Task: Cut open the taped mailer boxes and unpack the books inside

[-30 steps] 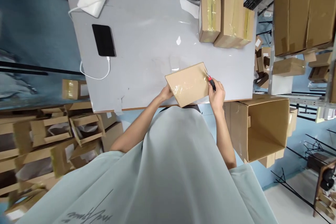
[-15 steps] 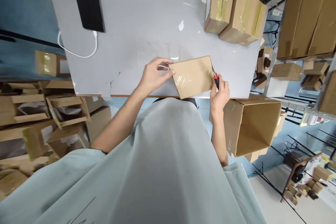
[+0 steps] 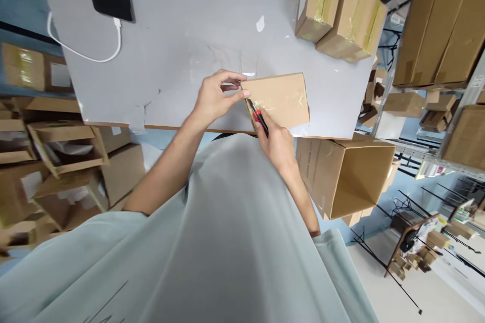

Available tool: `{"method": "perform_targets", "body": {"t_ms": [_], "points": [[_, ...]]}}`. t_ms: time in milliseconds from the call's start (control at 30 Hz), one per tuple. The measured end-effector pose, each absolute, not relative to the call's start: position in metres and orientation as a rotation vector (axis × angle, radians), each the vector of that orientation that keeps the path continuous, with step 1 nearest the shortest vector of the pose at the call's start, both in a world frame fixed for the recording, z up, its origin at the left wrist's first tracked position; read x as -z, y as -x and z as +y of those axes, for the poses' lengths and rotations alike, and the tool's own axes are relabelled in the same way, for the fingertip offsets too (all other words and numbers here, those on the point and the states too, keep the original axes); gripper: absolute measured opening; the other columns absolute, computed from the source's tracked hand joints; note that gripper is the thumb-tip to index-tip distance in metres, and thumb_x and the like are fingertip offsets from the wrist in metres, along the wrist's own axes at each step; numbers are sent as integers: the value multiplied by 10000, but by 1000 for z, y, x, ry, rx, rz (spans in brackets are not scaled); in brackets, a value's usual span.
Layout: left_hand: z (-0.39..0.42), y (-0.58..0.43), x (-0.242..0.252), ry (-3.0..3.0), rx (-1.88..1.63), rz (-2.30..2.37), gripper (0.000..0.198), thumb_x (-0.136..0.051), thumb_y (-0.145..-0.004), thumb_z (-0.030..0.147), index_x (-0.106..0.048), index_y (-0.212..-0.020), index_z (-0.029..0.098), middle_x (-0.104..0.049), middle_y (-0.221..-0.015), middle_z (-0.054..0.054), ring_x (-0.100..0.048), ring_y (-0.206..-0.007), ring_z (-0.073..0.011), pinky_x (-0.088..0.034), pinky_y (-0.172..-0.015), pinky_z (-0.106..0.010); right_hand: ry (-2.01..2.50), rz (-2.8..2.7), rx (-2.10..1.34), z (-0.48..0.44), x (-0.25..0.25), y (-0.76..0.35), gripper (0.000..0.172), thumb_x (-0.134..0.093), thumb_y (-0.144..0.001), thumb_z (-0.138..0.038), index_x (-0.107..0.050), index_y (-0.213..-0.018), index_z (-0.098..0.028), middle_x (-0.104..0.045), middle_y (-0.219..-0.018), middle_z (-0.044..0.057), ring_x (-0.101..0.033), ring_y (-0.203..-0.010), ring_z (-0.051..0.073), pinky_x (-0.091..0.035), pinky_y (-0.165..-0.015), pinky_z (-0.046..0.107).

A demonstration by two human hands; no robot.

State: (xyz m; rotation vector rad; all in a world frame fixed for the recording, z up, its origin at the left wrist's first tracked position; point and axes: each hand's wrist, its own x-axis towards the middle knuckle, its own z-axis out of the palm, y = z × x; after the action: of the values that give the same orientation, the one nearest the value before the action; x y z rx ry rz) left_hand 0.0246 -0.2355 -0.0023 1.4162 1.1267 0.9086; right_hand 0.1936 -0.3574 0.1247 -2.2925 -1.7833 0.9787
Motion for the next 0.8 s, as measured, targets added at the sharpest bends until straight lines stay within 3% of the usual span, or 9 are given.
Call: {"method": "perform_targets", "body": {"t_ms": [267,467,567,800], "points": [[-237,-28,5,-1402,-938,1130,329,-882,-894,420,-794,-1173,269,-799,-1278,-64,-770,-1112,-244,-677,-1040,-418,2443,-1914,-947,-351,-137,-180,553,-441,-1204,-386,-533,-1743,-299,-869,-1275,98,-843,-1156,344,-634,-1051,478],[-237,-29,5,-1377,-940,1135,364,-903,-879,489,-785,-1151,279,-800,-1263,-61,-775,-1131,-255,-675,-1025,-403,2722,-1991,-793,-342,-144,-140,642,-503,-1198,-369,-402,-1795,-157,-869,-1034,159,-853,-1050,335,-659,-977,454],[-237,-29,4,-1359,-947,1154,323,-886,-892,453,-784,-1147,285,-804,-1239,-57,-782,-1137,-261,-680,-1011,-408,2806,-2059,-769,-330,-147,-125,649,-517,-1197,-346,-383,-1792,-124,-855,-1086,197,-853,-1093,347,-667,-971,468],[-243,-37,7,-1289,-980,1185,240,-822,-878,286,-800,-1117,285,-832,-1234,-37,-799,-1119,-242,-674,-1069,-422,2881,-2206,-840,-345,-172,-131,474,-420,-1222,-243,-501,-1684,-173,-862,-1155,193,-855,-1090,286,-654,-925,356]]}}
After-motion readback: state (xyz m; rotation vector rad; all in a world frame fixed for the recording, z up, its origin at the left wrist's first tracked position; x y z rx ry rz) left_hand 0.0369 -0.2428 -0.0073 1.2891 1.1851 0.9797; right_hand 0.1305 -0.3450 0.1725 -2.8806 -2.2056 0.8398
